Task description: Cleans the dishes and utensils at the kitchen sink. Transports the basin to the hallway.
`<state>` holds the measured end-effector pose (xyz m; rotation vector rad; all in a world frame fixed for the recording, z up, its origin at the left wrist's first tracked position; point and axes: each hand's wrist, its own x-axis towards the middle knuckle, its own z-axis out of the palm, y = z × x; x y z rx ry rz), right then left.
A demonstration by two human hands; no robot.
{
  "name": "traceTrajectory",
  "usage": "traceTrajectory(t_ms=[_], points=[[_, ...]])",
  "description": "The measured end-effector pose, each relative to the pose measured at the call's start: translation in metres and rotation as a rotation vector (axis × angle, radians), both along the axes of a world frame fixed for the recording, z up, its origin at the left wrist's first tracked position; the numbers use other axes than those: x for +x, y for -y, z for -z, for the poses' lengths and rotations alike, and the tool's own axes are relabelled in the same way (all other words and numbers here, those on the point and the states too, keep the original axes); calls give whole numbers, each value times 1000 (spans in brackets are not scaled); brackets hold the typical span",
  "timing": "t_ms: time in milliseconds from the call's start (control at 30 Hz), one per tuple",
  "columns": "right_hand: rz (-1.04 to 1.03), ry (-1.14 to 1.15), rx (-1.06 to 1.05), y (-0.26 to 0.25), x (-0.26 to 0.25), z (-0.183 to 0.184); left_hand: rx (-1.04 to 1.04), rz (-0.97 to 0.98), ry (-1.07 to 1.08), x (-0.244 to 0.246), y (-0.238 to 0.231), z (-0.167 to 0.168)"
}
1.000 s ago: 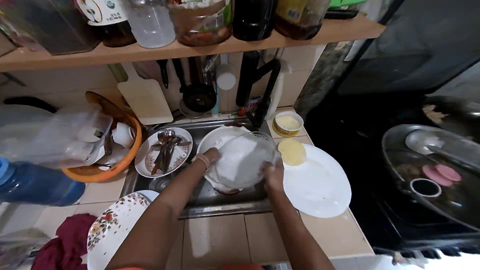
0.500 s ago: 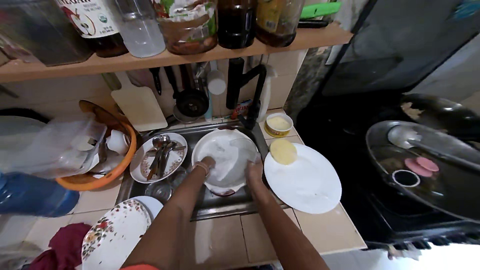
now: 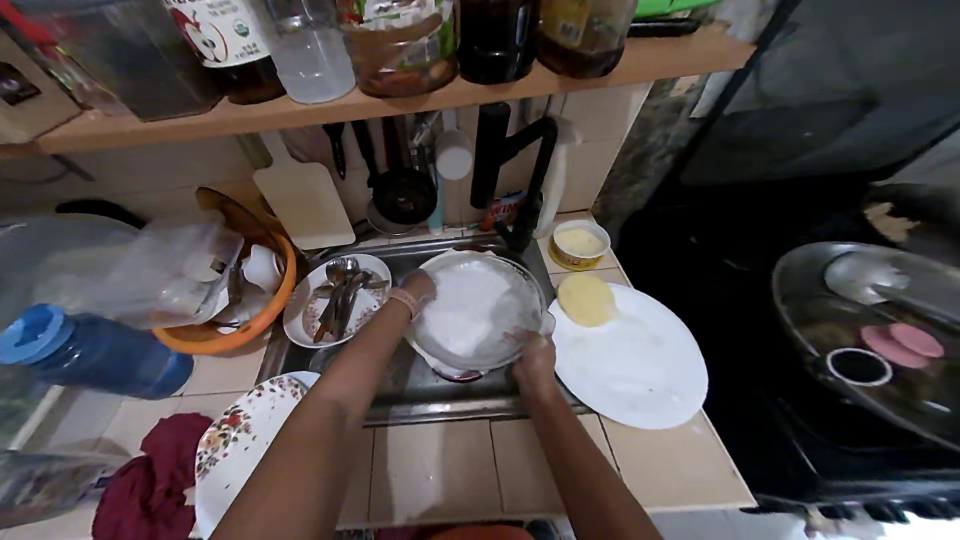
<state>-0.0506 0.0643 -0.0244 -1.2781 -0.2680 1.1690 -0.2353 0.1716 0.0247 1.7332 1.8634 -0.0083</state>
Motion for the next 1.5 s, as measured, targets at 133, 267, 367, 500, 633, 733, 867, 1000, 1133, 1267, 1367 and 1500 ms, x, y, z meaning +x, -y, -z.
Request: traceTrajectory(t_ms=[133, 267, 367, 500, 633, 733, 867, 1000, 1133, 1267, 1367, 1500], points=[[-42, -52, 21, -9, -4, -2, -1, -74, -76, -12, -24, -12], [-61, -199, -58, -22, -14, -5, 50, -105, -4, -37, -24, -31], [-79, -346, -85, -34, -26, -2, 167, -232, 271, -60, -28, -26], [-194, -224, -178, -43, -45, 15, 270, -307, 372, -75, -32, -25], [-470, 191, -268, -44, -58, 23, 364, -249, 189, -60, -22, -50], [-627, 439, -335, -51, -68, 23, 417, -160, 98, -35, -7, -77], [-552, 340, -343, -66, -78, 27, 523, 21, -54, -8, 10, -95], [-341, -7, -243, -87, -83, 42, 571, 168, -150, 16, 30, -106], [-474, 74, -289, -97, -75, 53, 568, 200, -144, 28, 43, -100], [-992, 720, -362, -82, -44, 41, 368, 54, -164, 28, 5, -78], [-1204, 990, -416, -82, -27, 34, 275, -71, -97, 22, -13, -55], [-1208, 1039, -432, -77, -10, 24, 204, -139, -96, 13, -27, -33]])
